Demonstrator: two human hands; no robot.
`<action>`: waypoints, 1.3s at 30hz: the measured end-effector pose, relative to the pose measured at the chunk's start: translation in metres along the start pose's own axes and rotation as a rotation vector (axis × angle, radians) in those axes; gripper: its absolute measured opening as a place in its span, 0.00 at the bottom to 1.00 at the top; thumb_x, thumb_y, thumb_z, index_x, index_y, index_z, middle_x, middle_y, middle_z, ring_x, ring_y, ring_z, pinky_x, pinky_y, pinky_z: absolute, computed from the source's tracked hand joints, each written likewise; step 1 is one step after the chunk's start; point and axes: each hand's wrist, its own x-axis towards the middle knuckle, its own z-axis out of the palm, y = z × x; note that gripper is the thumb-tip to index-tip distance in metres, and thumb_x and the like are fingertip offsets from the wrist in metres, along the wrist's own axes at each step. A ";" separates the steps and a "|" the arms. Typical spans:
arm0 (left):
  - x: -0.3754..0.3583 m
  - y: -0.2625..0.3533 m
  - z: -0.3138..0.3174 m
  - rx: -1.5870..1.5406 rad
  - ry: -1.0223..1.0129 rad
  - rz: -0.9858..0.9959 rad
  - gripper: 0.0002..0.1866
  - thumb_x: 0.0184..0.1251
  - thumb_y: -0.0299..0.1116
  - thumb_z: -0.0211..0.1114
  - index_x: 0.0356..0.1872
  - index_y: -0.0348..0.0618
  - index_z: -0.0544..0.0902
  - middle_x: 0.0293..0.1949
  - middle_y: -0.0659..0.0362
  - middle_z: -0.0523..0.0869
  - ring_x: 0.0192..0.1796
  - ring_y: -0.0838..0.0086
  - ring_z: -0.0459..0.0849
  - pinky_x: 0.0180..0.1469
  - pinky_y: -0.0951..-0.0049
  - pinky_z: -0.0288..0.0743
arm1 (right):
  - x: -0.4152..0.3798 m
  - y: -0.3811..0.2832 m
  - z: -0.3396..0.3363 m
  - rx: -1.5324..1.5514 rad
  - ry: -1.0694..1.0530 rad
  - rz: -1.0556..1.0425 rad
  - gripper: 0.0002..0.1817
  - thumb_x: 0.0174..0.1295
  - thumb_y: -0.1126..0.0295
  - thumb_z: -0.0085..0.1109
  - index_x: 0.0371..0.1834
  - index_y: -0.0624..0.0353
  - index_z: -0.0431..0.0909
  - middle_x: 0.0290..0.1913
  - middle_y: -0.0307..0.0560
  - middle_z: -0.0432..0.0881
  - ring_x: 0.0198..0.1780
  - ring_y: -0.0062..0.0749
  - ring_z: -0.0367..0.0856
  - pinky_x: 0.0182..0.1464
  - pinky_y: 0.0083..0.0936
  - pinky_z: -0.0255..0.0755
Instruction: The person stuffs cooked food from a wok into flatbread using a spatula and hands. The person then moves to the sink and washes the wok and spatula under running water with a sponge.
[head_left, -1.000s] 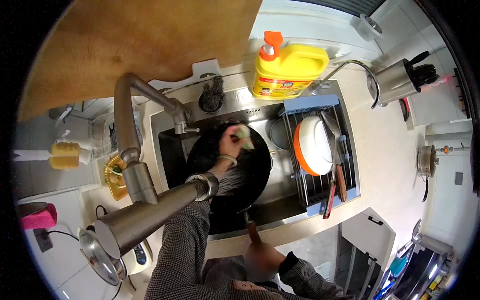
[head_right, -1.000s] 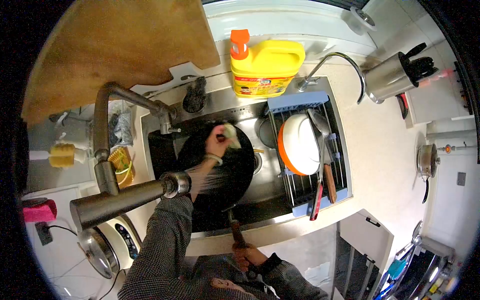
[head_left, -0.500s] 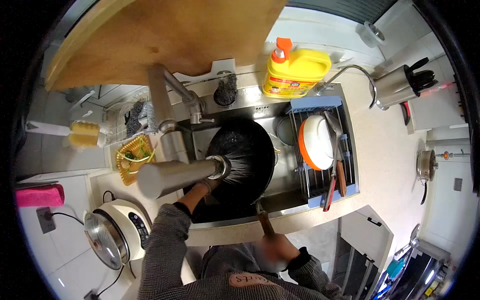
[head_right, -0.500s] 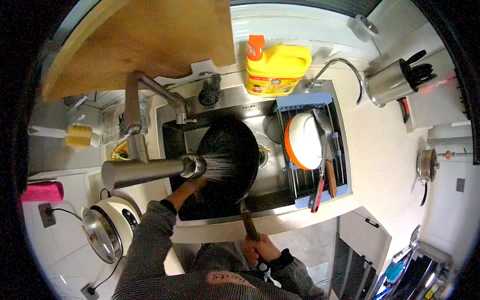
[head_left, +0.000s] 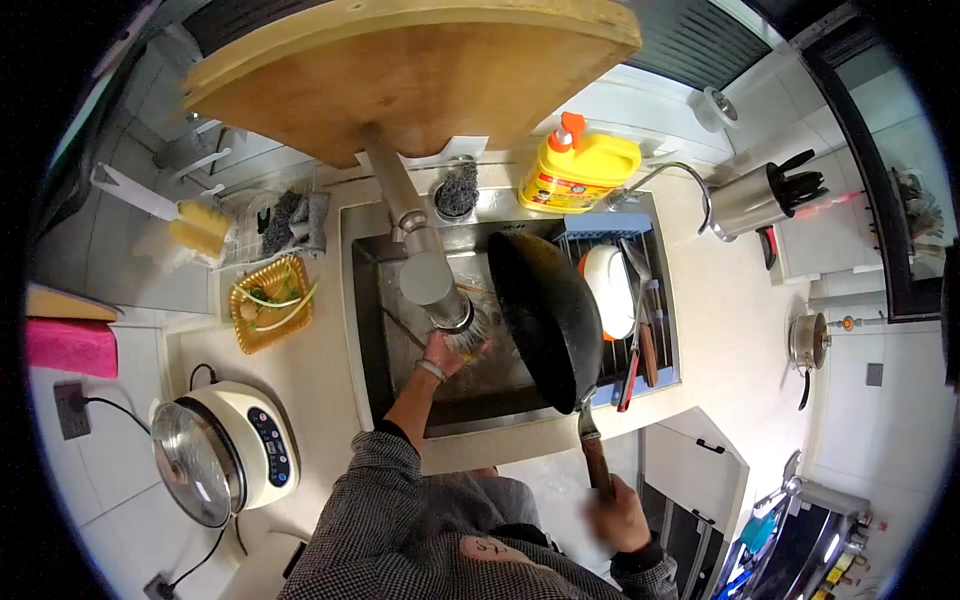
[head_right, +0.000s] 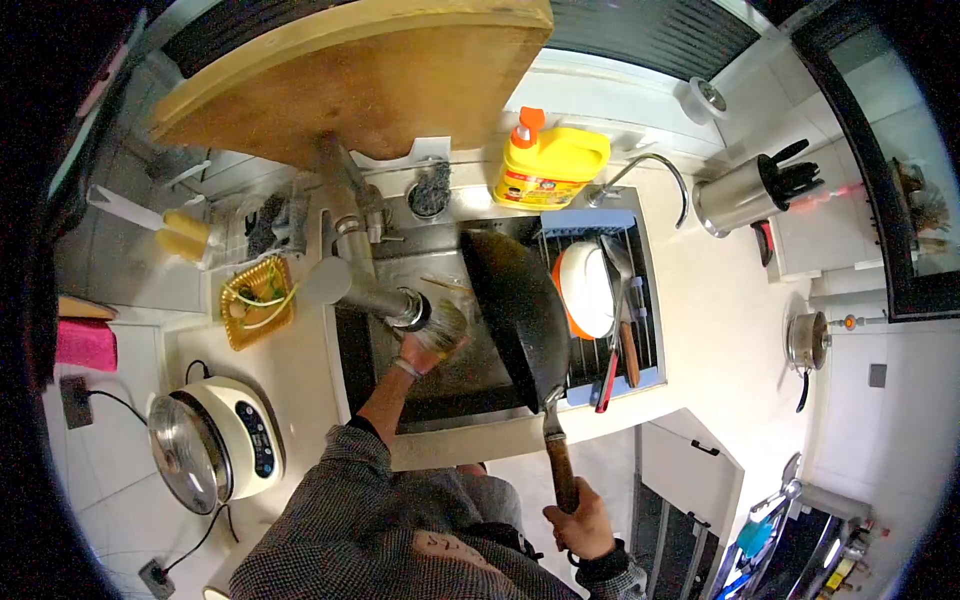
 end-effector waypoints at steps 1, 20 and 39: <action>0.001 -0.002 0.005 -0.032 -0.055 -0.009 0.27 0.72 0.47 0.42 0.61 0.35 0.64 0.61 0.49 0.69 0.60 0.54 0.69 0.62 0.52 0.64 | -0.001 0.004 -0.004 0.019 0.009 -0.007 0.12 0.51 0.78 0.57 0.35 0.66 0.64 0.14 0.39 0.67 0.11 0.22 0.66 0.12 0.21 0.61; 0.017 -0.002 -0.034 1.150 0.281 -0.002 0.30 0.64 0.39 0.59 0.64 0.38 0.62 0.65 0.47 0.63 0.65 0.62 0.65 0.58 0.62 0.68 | -0.012 -0.007 -0.007 0.056 -0.012 0.080 0.14 0.51 0.77 0.60 0.37 0.65 0.65 0.14 0.38 0.67 0.11 0.20 0.66 0.11 0.21 0.61; -0.097 0.069 0.062 1.697 0.322 0.108 0.34 0.68 0.41 0.53 0.68 0.36 0.51 0.68 0.44 0.57 0.70 0.56 0.56 0.68 0.61 0.53 | 0.039 0.091 -0.013 1.070 -0.843 0.510 0.04 0.64 0.78 0.43 0.38 0.56 0.61 0.15 0.31 0.57 0.09 0.10 0.53 0.08 0.14 0.45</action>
